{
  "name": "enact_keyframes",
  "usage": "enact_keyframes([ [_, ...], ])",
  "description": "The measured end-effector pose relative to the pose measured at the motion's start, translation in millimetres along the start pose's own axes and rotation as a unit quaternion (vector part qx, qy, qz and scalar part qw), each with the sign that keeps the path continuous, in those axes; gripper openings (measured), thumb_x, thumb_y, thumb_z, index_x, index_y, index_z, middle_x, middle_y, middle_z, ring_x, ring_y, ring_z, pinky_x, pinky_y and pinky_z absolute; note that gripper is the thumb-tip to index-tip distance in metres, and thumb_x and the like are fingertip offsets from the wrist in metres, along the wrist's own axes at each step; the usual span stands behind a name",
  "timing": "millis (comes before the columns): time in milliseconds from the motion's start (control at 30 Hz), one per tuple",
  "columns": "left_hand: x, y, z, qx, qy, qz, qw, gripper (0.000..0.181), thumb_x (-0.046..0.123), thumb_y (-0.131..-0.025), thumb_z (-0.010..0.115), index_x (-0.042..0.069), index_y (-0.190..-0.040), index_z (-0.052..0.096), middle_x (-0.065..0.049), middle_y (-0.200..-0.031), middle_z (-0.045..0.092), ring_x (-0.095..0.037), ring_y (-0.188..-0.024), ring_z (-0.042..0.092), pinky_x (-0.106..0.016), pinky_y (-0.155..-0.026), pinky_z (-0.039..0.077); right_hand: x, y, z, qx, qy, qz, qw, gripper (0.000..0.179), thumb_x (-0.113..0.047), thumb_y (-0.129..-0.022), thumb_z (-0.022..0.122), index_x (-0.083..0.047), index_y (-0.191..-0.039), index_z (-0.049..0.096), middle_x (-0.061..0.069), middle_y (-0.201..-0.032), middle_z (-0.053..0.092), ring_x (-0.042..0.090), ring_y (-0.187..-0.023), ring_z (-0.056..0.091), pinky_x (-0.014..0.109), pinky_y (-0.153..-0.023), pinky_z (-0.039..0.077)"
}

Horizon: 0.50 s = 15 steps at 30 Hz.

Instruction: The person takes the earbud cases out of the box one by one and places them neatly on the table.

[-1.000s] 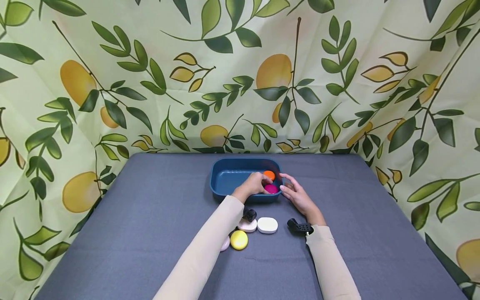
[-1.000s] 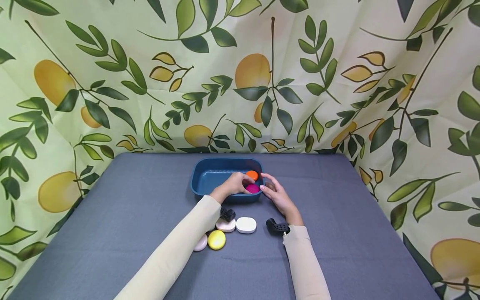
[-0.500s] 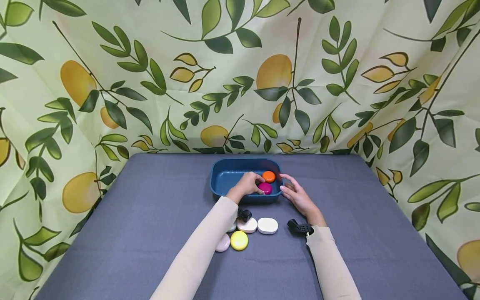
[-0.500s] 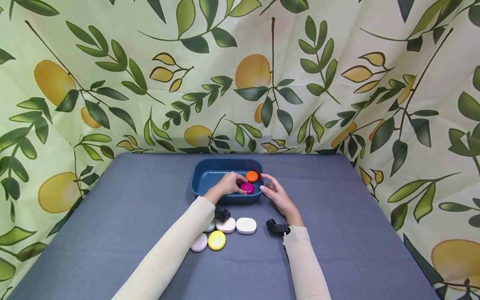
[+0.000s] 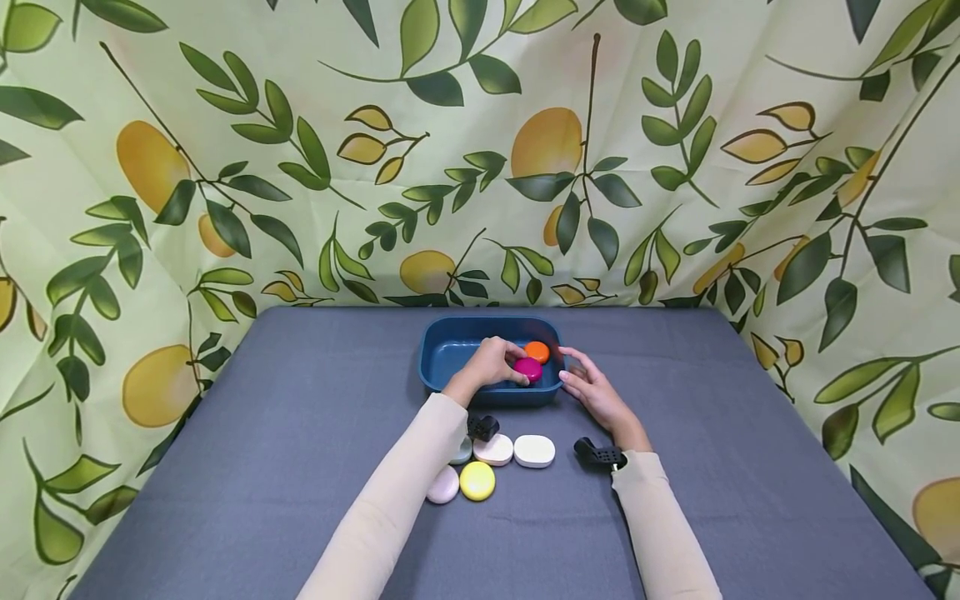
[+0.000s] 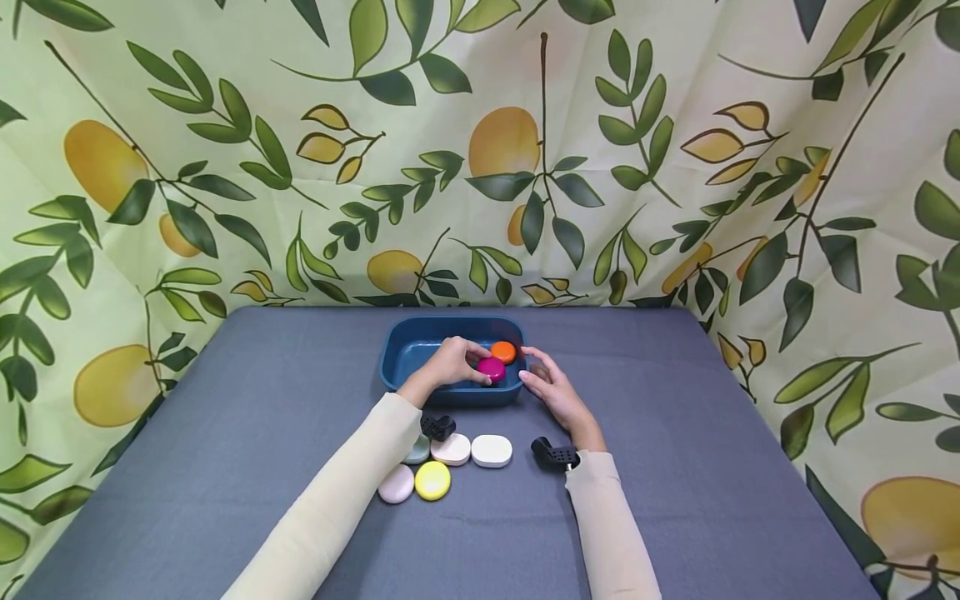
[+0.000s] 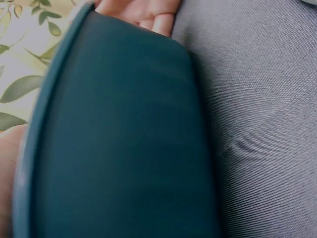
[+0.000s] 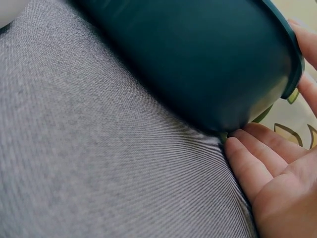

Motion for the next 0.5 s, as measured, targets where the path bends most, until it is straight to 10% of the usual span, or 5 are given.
enact_keyframes([
  [500,11.1,16.5,-15.8,0.009,0.012,0.029,0.9995,0.048,0.019,-0.073,0.084,0.004,-0.117,0.069,-0.013,-0.113,0.073,-0.024,-0.106,0.069,-0.034,-0.097,0.054,2,-1.5,-1,0.004,0.002,0.003,1.0000,0.058,-0.017,-0.101,0.049,-0.010,-0.150,0.021,0.025,-0.160,0.015,0.040,-0.147,0.022,0.005,-0.092,0.044],
])
Point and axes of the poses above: each hand's wrist, its own y-axis away from the middle knuckle, its own z-axis out of the palm, x = y × z, the point moved 3 cm from there along -y, towards the middle knuckle
